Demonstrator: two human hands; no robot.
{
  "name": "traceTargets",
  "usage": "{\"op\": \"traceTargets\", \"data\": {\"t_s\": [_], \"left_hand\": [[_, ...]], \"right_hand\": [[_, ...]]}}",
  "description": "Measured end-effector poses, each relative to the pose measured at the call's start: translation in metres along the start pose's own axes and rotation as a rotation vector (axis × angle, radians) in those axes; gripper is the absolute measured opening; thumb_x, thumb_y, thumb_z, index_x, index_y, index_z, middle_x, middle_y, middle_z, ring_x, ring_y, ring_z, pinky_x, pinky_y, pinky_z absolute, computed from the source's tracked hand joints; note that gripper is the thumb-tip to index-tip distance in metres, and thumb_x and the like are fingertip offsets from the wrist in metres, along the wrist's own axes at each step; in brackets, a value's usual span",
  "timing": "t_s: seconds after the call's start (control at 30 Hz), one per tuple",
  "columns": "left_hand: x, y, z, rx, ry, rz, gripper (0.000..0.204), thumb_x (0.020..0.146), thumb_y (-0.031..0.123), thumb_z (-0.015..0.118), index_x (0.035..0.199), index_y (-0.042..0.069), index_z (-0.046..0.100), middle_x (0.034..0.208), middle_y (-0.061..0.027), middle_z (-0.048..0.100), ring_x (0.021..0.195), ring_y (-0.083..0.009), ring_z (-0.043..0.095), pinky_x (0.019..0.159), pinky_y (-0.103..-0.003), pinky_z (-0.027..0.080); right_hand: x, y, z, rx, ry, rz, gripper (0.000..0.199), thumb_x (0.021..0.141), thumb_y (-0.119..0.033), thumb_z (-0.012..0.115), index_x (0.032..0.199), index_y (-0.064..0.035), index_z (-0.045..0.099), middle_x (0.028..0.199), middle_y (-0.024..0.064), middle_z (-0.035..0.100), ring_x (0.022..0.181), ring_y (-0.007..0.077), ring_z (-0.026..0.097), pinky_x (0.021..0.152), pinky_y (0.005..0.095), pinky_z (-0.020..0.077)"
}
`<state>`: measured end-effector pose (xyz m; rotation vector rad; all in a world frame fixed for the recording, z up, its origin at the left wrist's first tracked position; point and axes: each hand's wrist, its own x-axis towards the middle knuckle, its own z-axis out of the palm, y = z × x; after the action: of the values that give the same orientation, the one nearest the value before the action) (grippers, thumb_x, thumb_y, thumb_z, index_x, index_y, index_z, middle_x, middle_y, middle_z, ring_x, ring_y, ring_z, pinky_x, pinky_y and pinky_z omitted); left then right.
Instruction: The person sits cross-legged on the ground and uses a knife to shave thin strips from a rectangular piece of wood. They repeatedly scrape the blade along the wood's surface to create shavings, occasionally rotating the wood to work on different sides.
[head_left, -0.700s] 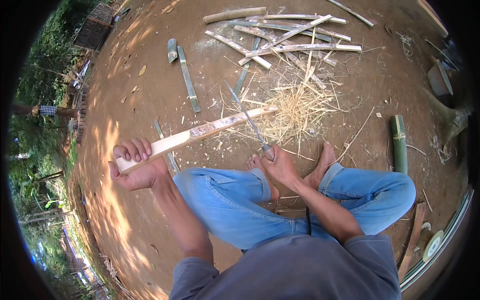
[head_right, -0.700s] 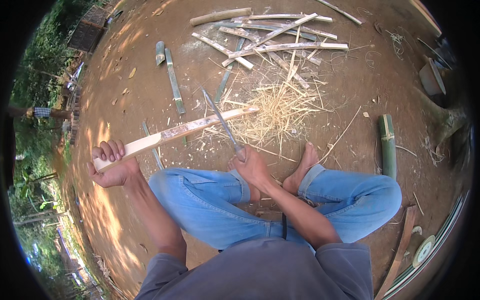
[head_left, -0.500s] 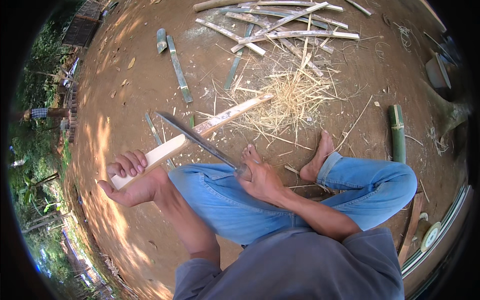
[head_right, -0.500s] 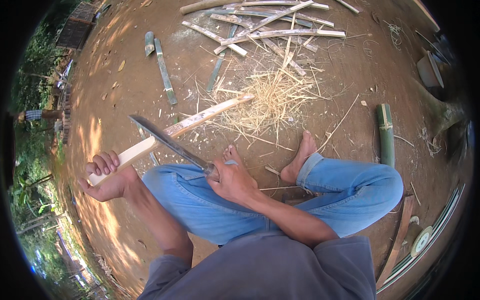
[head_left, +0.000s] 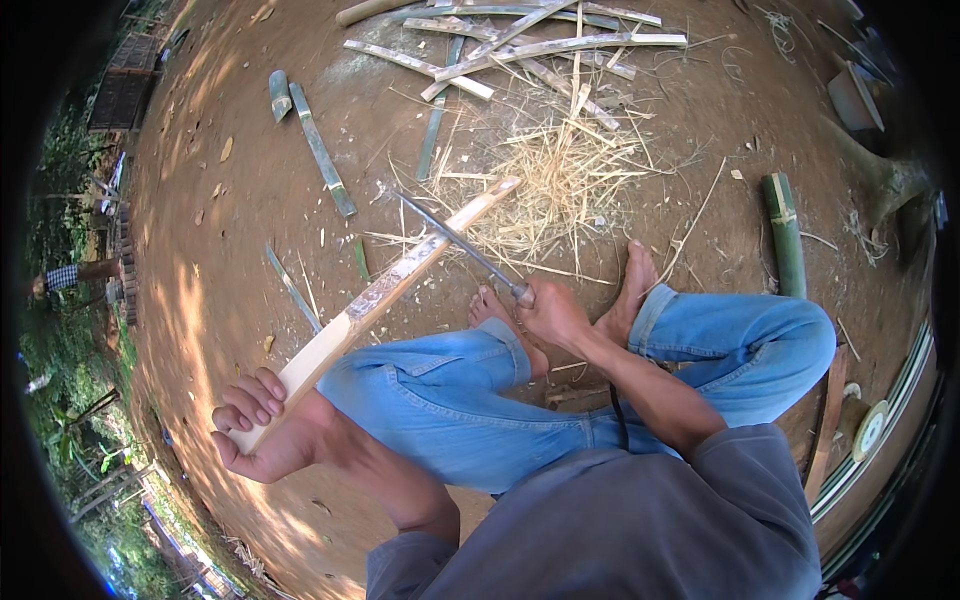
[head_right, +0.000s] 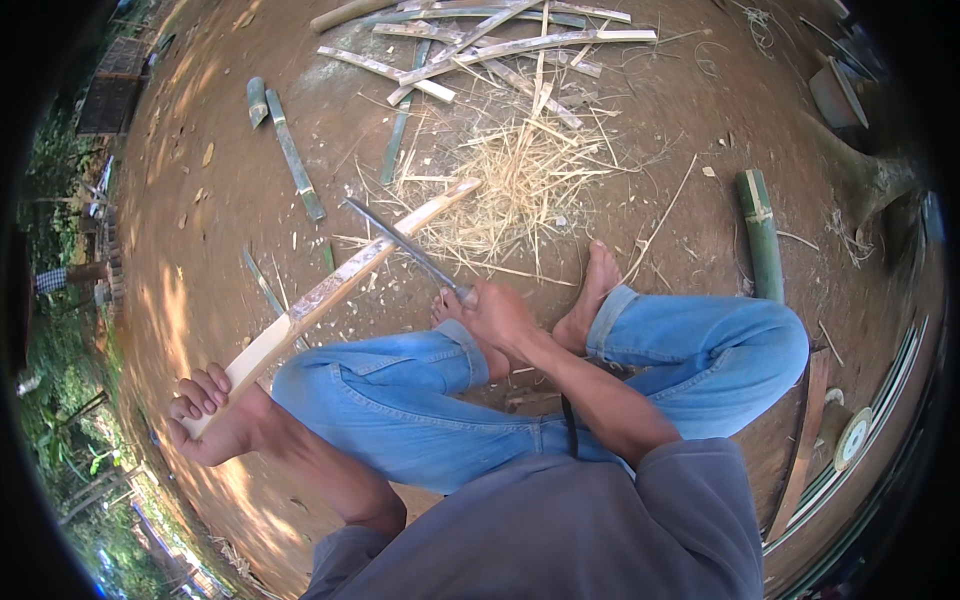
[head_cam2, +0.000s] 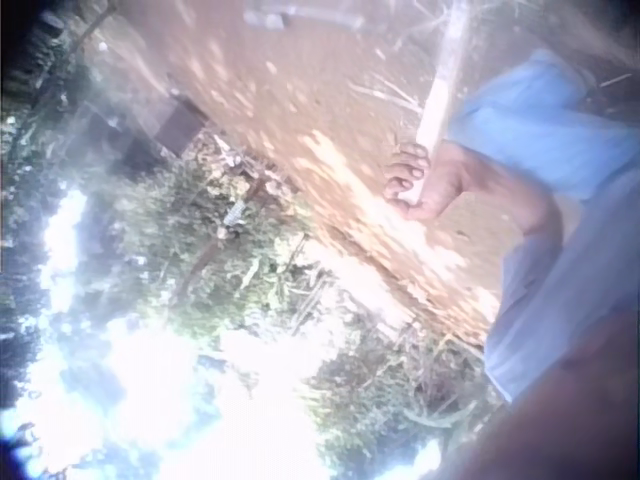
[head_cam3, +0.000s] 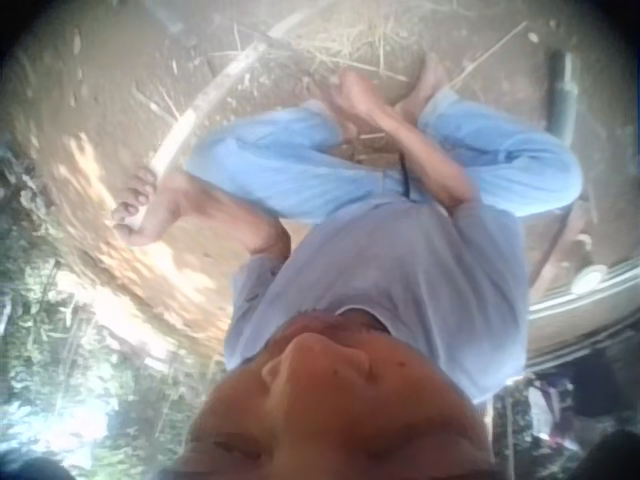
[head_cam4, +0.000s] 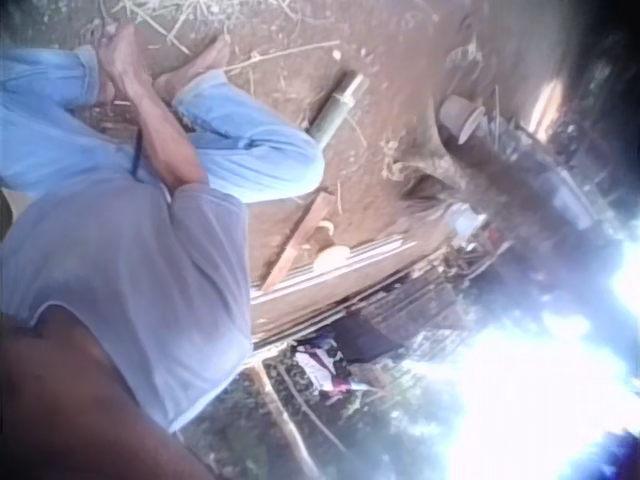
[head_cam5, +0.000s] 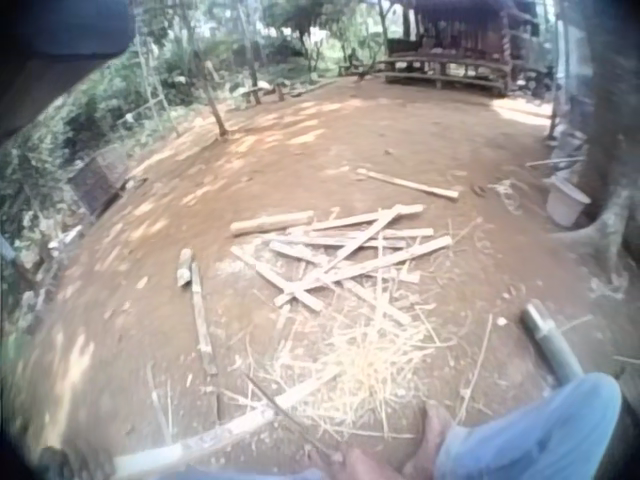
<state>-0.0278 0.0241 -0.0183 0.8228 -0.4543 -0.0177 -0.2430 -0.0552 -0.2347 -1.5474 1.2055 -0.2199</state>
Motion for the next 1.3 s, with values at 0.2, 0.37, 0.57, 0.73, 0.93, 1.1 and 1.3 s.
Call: {"op": "traceTargets", "data": {"t_s": [0.2,0.37,0.57,0.73,0.93,1.1,1.3], "left_hand": [[0.001,0.003,-0.001,-0.029,-0.068,-0.037,0.033,0.089,0.030,0.047,0.063,0.014,0.036,0.056,-0.0001,0.031,0.045,-0.0110,0.033,0.042,-0.024,0.031],[0.001,0.004,-0.006,0.017,-0.014,-0.030,0.031,0.088,0.028,0.047,0.063,0.015,0.035,0.055,-0.0002,0.032,0.045,-0.0112,0.034,0.042,-0.024,0.032],[0.006,0.003,-0.003,0.007,-0.058,-0.044,0.031,0.088,0.028,0.046,0.063,0.015,0.034,0.055,0.0000,0.032,0.045,-0.0110,0.034,0.043,-0.025,0.032],[0.004,0.006,-0.004,0.029,-0.025,-0.030,0.031,0.088,0.029,0.045,0.063,0.015,0.035,0.055,0.0002,0.032,0.044,-0.0108,0.033,0.043,-0.025,0.032],[0.009,0.002,-0.012,-0.014,-0.057,-0.041,0.030,0.087,0.028,0.045,0.062,0.015,0.034,0.054,0.0001,0.032,0.044,-0.0105,0.032,0.042,-0.025,0.031],[0.008,0.009,0.001,0.028,0.020,-0.010,0.029,0.087,0.027,0.044,0.063,0.015,0.034,0.054,0.0003,0.031,0.043,-0.0104,0.030,0.041,-0.024,0.030],[0.009,0.005,-0.005,-0.006,-0.018,0.008,0.029,0.086,0.027,0.046,0.064,0.015,0.033,0.053,0.0005,0.030,0.042,-0.0103,0.030,0.041,-0.024,0.028]], "right_hand": [[0.010,0.027,0.018,-0.035,0.043,-0.115,0.028,0.088,-0.026,0.058,0.096,0.0009,0.063,0.075,0.0267,0.064,0.069,0.0426,0.064,0.063,0.0484,0.0505],[0.006,0.022,0.008,-0.008,-0.006,-0.086,0.013,0.082,-0.014,0.057,0.086,-0.0017,0.059,0.073,0.0265,0.061,0.071,0.0452,0.061,0.062,0.0503,0.0473],[0.045,0.066,0.009,-0.042,0.130,-0.023,0.015,0.080,-0.015,0.059,0.085,-0.0014,0.057,0.074,0.0266,0.061,0.072,0.0445,0.062,0.065,0.0512,0.0475],[0.036,0.072,0.011,-0.037,0.110,-0.089,0.016,0.081,-0.017,0.058,0.087,-0.0025,0.060,0.076,0.0266,0.063,0.073,0.0446,0.062,0.066,0.0513,0.0479],[0.019,0.063,0.020,-0.045,0.071,-0.098,0.018,0.080,-0.017,0.059,0.092,-0.0023,0.060,0.077,0.0267,0.063,0.074,0.0448,0.063,0.068,0.0510,0.0495],[0.042,0.072,0.028,-0.100,0.120,-0.034,0.020,0.079,-0.015,0.059,0.095,-0.0016,0.060,0.078,0.0270,0.064,0.075,0.0431,0.064,0.069,0.0501,0.0503],[0.035,0.090,0.002,-0.041,0.111,-0.046,0.019,0.077,-0.014,0.061,0.092,-0.0015,0.062,0.076,0.0263,0.063,0.075,0.0421,0.064,0.068,0.0484,0.0505]]}}
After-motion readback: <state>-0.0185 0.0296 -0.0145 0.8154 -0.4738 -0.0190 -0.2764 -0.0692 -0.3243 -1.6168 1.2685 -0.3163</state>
